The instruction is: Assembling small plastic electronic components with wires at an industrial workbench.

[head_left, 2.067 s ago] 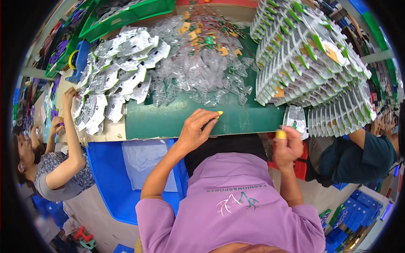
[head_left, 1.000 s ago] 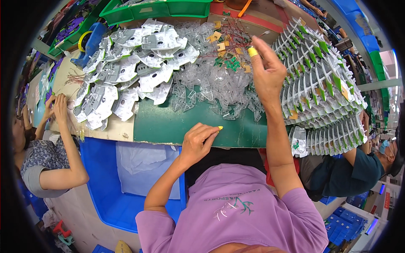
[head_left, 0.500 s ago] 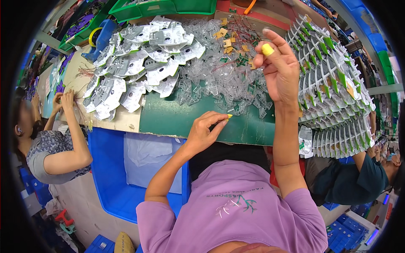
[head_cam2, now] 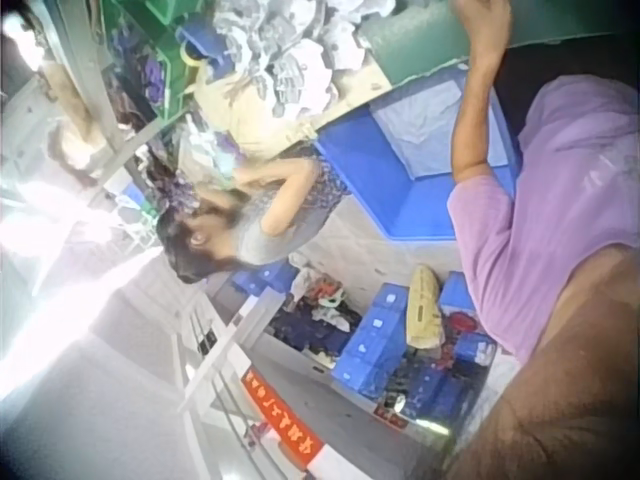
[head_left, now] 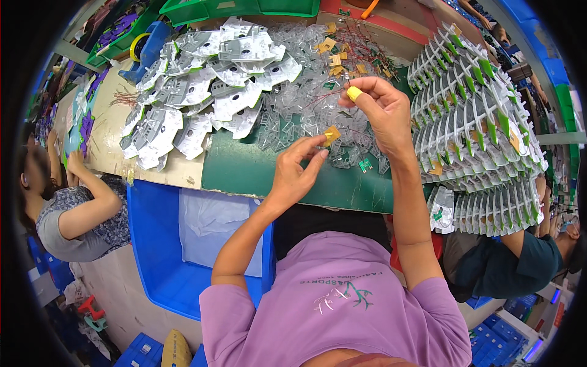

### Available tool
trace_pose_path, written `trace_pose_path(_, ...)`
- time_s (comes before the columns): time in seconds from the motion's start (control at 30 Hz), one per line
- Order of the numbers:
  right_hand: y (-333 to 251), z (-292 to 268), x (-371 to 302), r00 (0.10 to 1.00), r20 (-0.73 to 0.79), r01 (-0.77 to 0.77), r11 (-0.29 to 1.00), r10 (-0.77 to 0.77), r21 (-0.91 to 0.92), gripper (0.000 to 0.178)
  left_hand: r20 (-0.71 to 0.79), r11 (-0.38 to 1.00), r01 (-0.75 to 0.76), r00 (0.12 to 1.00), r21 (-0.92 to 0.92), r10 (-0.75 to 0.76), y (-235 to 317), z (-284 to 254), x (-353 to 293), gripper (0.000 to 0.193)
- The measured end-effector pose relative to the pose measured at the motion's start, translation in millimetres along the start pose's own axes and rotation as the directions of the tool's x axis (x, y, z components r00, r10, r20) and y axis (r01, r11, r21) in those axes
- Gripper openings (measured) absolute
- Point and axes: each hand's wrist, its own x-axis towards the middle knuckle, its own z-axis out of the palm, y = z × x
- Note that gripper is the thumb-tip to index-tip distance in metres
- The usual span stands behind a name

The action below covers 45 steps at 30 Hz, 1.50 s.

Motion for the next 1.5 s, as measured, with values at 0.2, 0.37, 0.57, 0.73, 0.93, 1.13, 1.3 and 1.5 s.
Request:
trace_pose_path(0.2,0,7,-22,0.999,-0.012,-0.043,0.989,0.041,-0.138,0.014,-0.058,0.925,0.014,0.998,-0.380,-0.038,29,-16,18,0.032)
trace_pose_path(0.37,-9,19,-41,0.959,0.106,0.271,0.745,-0.262,-0.610,0.019,-0.120,0.930,-0.086,0.992,-0.358,0.046,45,-23,28,0.026)
trace_pose_path(0.57,-6,19,-46,0.934,0.119,0.334,0.708,-0.336,-0.622,0.021,-0.149,0.922,-0.097,0.988,-0.374,0.043,37,-21,27,0.017)
trace_pose_path(0.73,1,17,-44,0.983,0.057,0.183,0.913,-0.175,-0.365,0.020,-0.146,0.940,-0.134,0.985,-0.315,0.091,29,-17,26,0.018)
trace_pose_path(0.93,-8,25,-48,0.979,0.173,0.178,0.862,-0.107,-0.475,0.015,-0.187,0.962,-0.122,0.979,-0.244,0.076,24,-20,17,0.021)
trace_pose_path(1.13,-13,29,-55,0.961,0.250,0.233,0.824,-0.115,-0.517,0.015,-0.156,0.965,-0.147,0.981,-0.215,0.115,30,-32,1,0.018)
trace_pose_path(1.3,-1,36,-42,0.853,0.520,0.262,0.895,-0.040,-0.361,0.012,0.412,0.398,0.483,0.875,-0.780,-0.255,12,-56,-17,0.032)
trace_pose_path(1.5,-3,53,-36,0.888,0.441,0.067,0.910,0.133,-0.409,0.007,0.286,0.505,0.387,0.920,-0.771,-0.269,11,-95,-25,0.036)
